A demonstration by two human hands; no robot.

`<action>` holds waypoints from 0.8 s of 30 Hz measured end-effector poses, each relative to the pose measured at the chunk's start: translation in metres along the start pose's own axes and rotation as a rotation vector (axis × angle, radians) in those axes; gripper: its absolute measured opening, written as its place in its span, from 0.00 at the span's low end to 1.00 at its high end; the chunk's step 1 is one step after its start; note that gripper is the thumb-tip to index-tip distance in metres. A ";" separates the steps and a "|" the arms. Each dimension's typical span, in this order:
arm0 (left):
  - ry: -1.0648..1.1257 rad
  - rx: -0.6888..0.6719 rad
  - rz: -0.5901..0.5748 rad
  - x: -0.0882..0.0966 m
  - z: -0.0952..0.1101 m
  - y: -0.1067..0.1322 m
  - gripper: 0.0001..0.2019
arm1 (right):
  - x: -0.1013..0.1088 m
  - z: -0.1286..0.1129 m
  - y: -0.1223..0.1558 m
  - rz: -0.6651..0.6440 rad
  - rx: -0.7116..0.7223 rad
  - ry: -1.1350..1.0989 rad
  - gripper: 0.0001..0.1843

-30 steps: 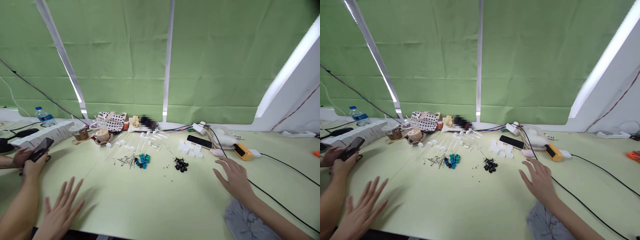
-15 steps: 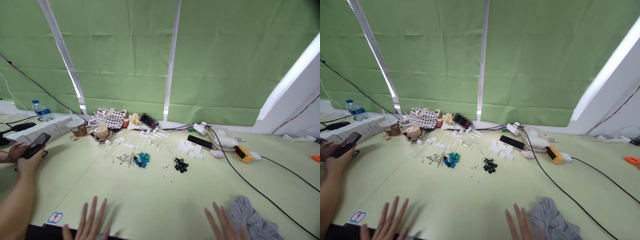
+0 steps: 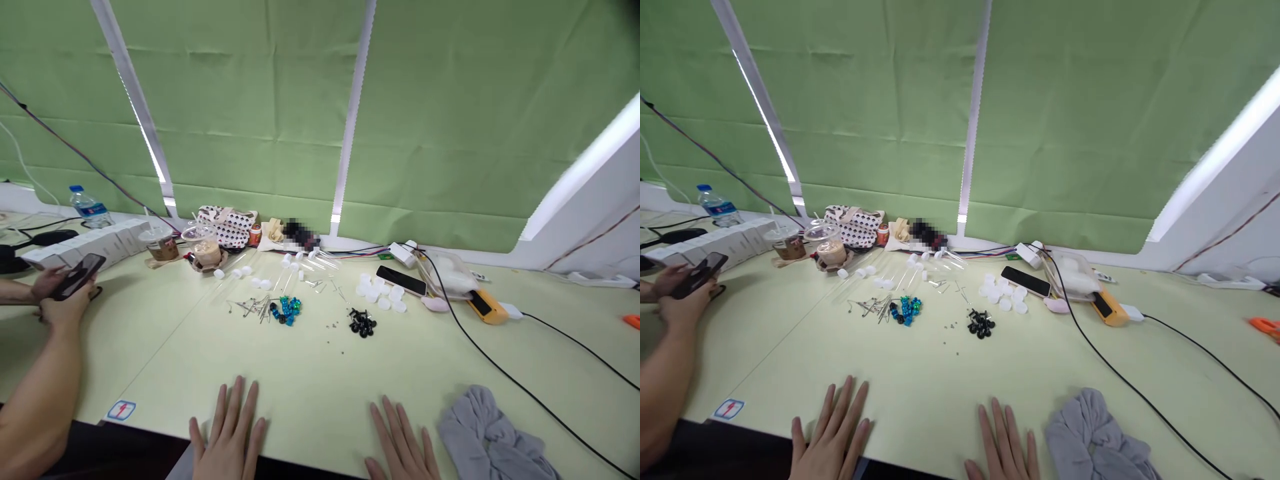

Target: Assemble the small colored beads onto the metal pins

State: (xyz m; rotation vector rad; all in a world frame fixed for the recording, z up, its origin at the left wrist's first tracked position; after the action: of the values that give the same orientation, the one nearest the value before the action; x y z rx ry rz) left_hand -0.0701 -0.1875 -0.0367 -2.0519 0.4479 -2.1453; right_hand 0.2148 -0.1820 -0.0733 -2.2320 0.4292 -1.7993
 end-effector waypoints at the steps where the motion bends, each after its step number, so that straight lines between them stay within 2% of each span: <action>1: 0.000 -0.031 -0.011 0.003 0.001 -0.005 0.27 | 0.003 -0.002 -0.004 -0.047 0.030 -0.011 0.38; 4: 0.005 -0.120 -0.004 0.013 0.006 -0.023 0.28 | 0.014 -0.007 -0.021 -0.128 0.067 -0.017 0.37; 6: 0.010 -0.157 0.019 0.016 0.012 -0.035 0.29 | 0.020 -0.009 -0.032 -0.122 0.049 -0.018 0.37; 9: 0.027 -0.233 0.022 0.011 0.026 -0.047 0.28 | 0.019 -0.011 -0.043 -0.101 0.034 -0.002 0.36; 12: 0.066 -0.323 -0.010 -0.001 0.038 -0.049 0.28 | 0.012 -0.014 -0.046 -0.114 0.044 0.029 0.35; 15: 0.095 -0.357 -0.042 -0.008 0.041 -0.048 0.28 | 0.004 -0.015 -0.045 -0.157 0.057 0.056 0.33; 24: 0.121 -0.349 -0.040 -0.006 0.042 -0.047 0.28 | 0.000 -0.014 -0.046 -0.188 0.024 0.072 0.32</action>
State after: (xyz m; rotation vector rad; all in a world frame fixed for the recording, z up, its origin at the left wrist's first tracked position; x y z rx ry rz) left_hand -0.0228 -0.1458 -0.0269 -2.1171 0.8589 -2.3634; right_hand 0.2047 -0.1393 -0.0533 -2.2626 0.2162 -1.9709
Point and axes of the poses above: each hand's wrist, its own y-axis away from the middle knuckle, its own x-axis out of the back of the hand, z = x × y, the point moved 7 cm from there along -y, towards the middle knuckle, and after that the axes turned 14 degrees about -x, right-handed, at the moved point
